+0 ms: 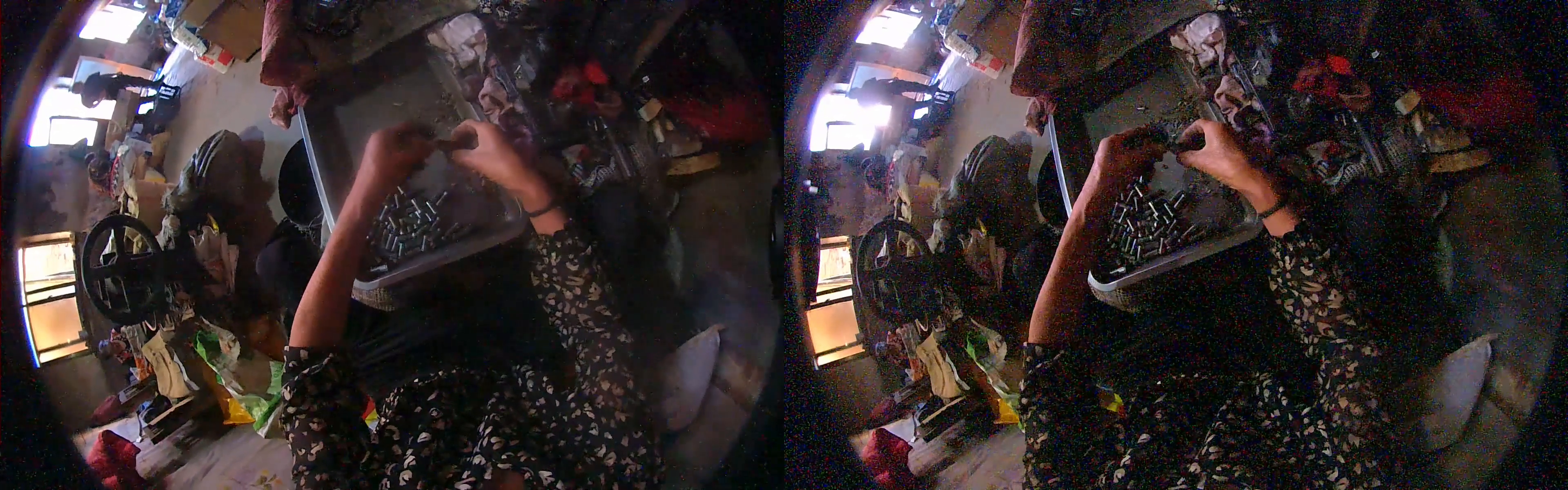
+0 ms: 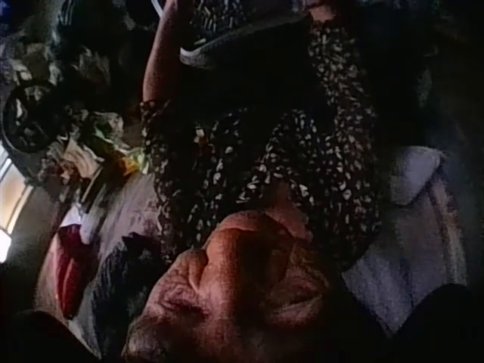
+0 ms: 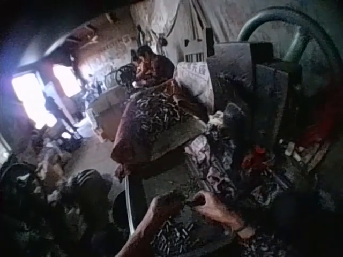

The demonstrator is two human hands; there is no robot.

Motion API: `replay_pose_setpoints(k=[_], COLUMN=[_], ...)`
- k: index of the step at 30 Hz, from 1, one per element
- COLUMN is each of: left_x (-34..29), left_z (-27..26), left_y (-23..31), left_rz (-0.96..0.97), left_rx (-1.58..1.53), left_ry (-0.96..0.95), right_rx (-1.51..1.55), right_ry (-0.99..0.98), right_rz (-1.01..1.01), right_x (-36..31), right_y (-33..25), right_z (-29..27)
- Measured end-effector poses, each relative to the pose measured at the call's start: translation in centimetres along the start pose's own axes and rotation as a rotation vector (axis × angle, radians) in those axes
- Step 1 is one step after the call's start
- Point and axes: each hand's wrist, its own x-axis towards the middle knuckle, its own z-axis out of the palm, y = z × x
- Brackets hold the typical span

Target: The person assembles small metal parts into larger units by hand, placing them onto a metal tray.

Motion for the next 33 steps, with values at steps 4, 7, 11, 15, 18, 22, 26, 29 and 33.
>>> replay_pose_setpoints(k=[4,7,11,15,18,22,26,29,33], left_x=[0.1,0.0,-0.5,-0.8,-0.9,0.2,1.5,1.7,0.8], left_z=[0.2,0.5,0.7,0.7,1.3,0.1,0.2,-0.7,0.1], left_y=[0.7,0.7,1.0,1.4,1.9,-0.1,-0.5,-1.5,-1.0], left_rz=[-0.053,-0.061,-0.023,0.025,-0.052,0.132,0.248,0.326,0.109], left_rx=[0.165,0.172,0.13,0.156,0.318,0.473,0.172,0.566,0.964], left_ry=[-0.043,-0.053,-0.047,-0.029,0.008,0.079,0.345,0.321,0.184], right_rx=[0.074,0.092,0.138,0.149,0.039,-0.197,-0.347,-0.381,-0.292], right_ry=[0.034,0.05,0.03,0.025,-0.005,0.073,0.122,0.114,0.067], right_rz=[0.024,0.0,-0.026,-0.073,-0.063,-0.169,-0.036,-0.063,-0.018], right_x=[-0.3,-0.4,-0.2,-0.1,-0.5,-0.7,-1.2,-1.0,-0.8], right_y=[-0.2,-0.4,0.1,0.4,0.1,-0.1,-0.7,-1.0,-1.7], right_z=[0.0,0.0,0.2,0.4,0.0,0.3,-0.4,-0.8,-0.9])
